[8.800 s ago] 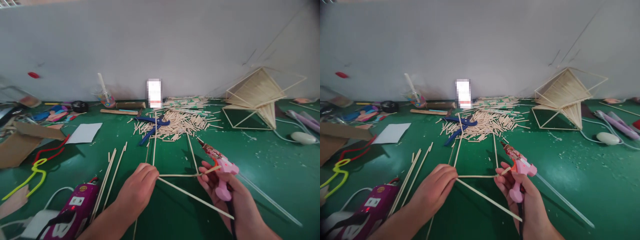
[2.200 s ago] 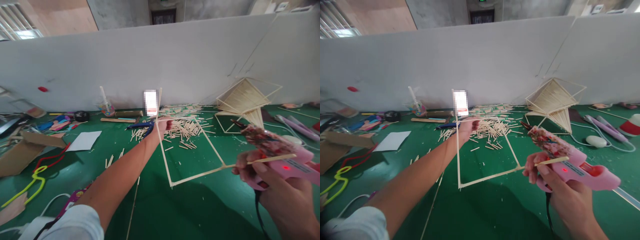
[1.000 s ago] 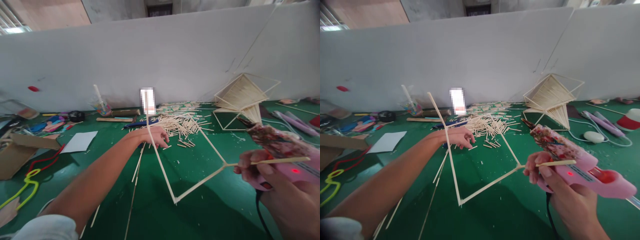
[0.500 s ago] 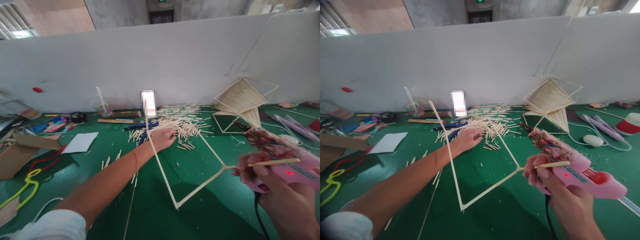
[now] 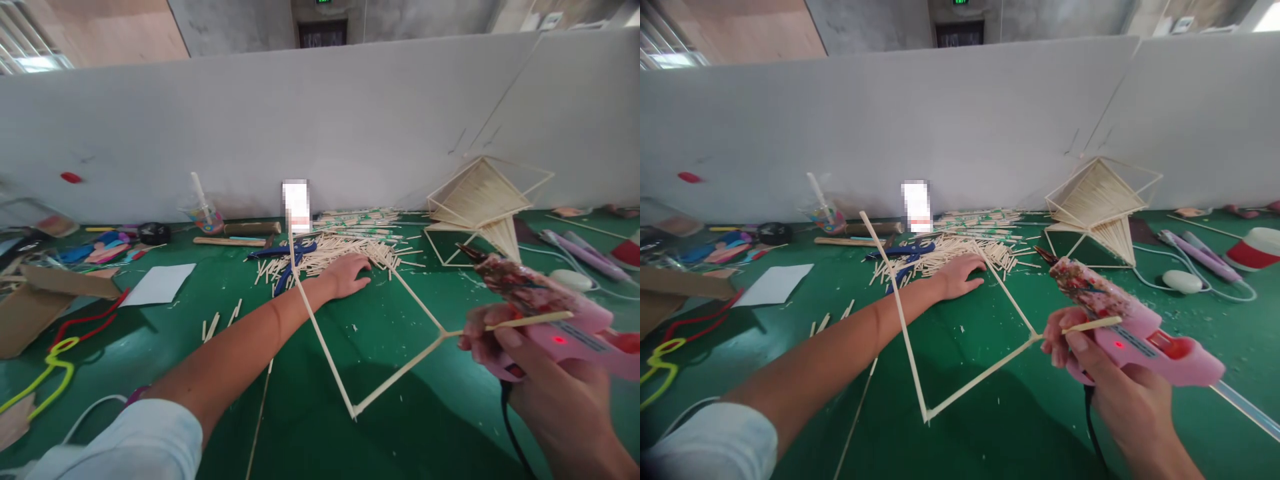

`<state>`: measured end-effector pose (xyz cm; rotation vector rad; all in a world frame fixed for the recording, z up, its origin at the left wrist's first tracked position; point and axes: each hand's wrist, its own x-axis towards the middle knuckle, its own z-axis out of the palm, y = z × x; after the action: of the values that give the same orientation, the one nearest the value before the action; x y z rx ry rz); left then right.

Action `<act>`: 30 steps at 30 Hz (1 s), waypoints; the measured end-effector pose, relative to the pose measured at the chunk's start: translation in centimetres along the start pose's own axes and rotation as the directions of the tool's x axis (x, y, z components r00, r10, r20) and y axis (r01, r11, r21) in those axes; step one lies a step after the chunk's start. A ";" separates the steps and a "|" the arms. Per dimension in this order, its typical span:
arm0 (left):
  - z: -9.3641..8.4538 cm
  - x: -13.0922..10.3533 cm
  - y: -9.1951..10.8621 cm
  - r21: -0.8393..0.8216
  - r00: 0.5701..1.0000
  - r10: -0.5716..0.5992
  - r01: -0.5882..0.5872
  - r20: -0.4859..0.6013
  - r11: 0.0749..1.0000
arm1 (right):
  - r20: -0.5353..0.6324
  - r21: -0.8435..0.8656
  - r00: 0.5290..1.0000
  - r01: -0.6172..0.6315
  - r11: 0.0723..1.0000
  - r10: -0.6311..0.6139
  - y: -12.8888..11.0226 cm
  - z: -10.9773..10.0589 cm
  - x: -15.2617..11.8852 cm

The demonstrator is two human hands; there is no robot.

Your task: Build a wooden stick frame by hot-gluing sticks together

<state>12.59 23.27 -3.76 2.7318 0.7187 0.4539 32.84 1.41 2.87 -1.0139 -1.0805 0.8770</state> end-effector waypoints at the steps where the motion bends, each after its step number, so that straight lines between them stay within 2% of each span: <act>1: 0.0 0.1 -0.5 0.016 1.000 -0.015 0.015 -0.014 1.000 | -0.001 -0.003 1.000 -0.012 1.000 0.012 0.0 0.1 0.0; 6: -0.3 -0.2 -1.6 0.059 0.994 -0.070 0.075 -0.084 0.995 | 0.061 -0.017 0.998 -0.012 1.000 0.013 0.3 0.2 0.0; 11: -0.8 -2.1 0.0 0.091 0.979 -0.116 0.133 -0.166 0.987 | 0.040 -0.015 0.998 -0.047 0.999 0.047 0.6 0.0 -0.2; 13: -0.8 -2.9 1.0 0.107 0.980 -0.114 0.133 -0.165 0.985 | 0.031 0.001 0.998 -0.051 0.999 0.051 0.6 0.0 -0.5; 17: -0.4 -3.3 2.8 0.129 0.999 -0.020 0.024 -0.030 0.991 | 0.029 0.004 0.999 -0.017 1.000 0.016 0.3 0.2 -0.7; 20: 0.3 -2.0 3.4 0.162 0.999 -0.007 0.000 0.043 0.987 | 0.041 0.007 0.999 0.005 1.000 -0.005 0.2 0.3 -0.6; 25: 0.8 1.1 3.1 0.213 0.991 -0.025 -0.003 0.129 0.977 | 0.071 0.024 0.997 -0.014 1.000 0.012 0.6 0.0 -0.5; 30: 0.5 2.7 2.3 0.223 0.970 0.034 -0.089 0.240 0.971 | -0.001 0.017 0.999 -0.052 0.998 0.052 0.7 0.1 -0.6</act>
<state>15.97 22.61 -2.86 2.9647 0.6622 0.0555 32.57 1.09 2.00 -1.0320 -1.0478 0.9265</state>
